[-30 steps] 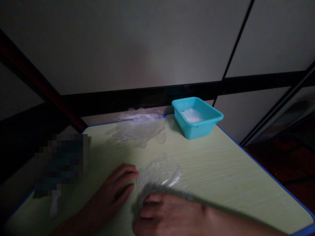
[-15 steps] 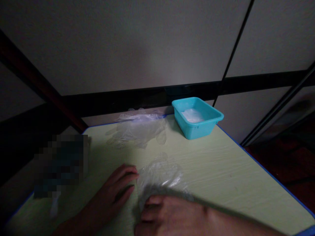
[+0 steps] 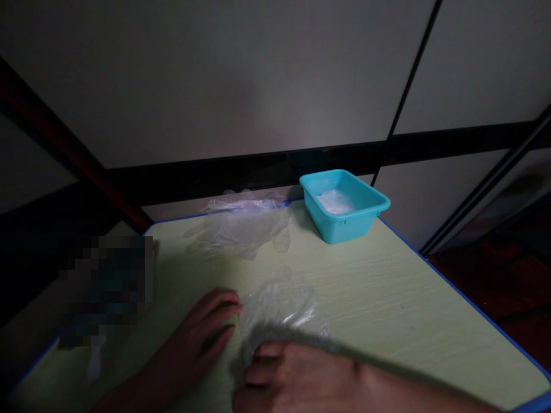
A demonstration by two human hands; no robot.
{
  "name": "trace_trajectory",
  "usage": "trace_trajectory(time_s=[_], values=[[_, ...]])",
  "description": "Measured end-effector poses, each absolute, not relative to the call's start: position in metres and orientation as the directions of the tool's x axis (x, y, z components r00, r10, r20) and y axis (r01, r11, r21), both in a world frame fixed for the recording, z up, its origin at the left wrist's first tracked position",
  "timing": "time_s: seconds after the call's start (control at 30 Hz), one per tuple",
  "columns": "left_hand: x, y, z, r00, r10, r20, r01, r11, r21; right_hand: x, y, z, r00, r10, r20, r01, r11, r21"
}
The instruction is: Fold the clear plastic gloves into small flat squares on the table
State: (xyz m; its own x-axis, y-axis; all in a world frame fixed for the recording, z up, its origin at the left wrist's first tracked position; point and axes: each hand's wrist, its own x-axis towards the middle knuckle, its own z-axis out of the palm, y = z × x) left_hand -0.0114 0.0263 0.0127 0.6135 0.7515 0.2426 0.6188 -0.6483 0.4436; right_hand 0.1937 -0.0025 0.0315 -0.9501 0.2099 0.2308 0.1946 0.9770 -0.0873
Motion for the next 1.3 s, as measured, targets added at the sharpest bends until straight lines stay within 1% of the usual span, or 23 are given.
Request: trace_trajectory(time_s=[0.2,0.43,0.57,0.67,0.93,1.3], values=[[-0.011,0.025,0.015,0.614,0.755,0.231,0.631,-0.645,0.430,0.195,-0.002,0.032,-0.948,0.222,0.227,0.204,0.974,-0.099],[-0.011,0.025,0.011,0.619,0.747,0.241,0.619,-0.654,0.435,0.197,-0.003,0.031,-0.939,0.255,0.230,0.224,0.963,-0.152],[-0.013,0.026,0.008,0.628,0.729,0.273,0.602,-0.678,0.422,0.199,-0.002,0.030,-0.950,0.205,0.237,0.185,0.977,-0.104],[-0.014,0.025,0.008,0.643,0.718,0.265,0.599,-0.688,0.410,0.201,0.000,0.027,-0.951,0.167,0.259,0.158,0.986,-0.055],[-0.013,0.026,0.006,0.661,0.701,0.267,0.598,-0.707,0.378,0.206,0.005,0.025,-0.953,0.193,0.235,0.202,0.979,0.013],[-0.016,0.025,0.003,0.677,0.696,0.240,0.606,-0.712,0.355,0.207,0.007,0.025,-0.949,0.209,0.238,0.216,0.976,0.006]])
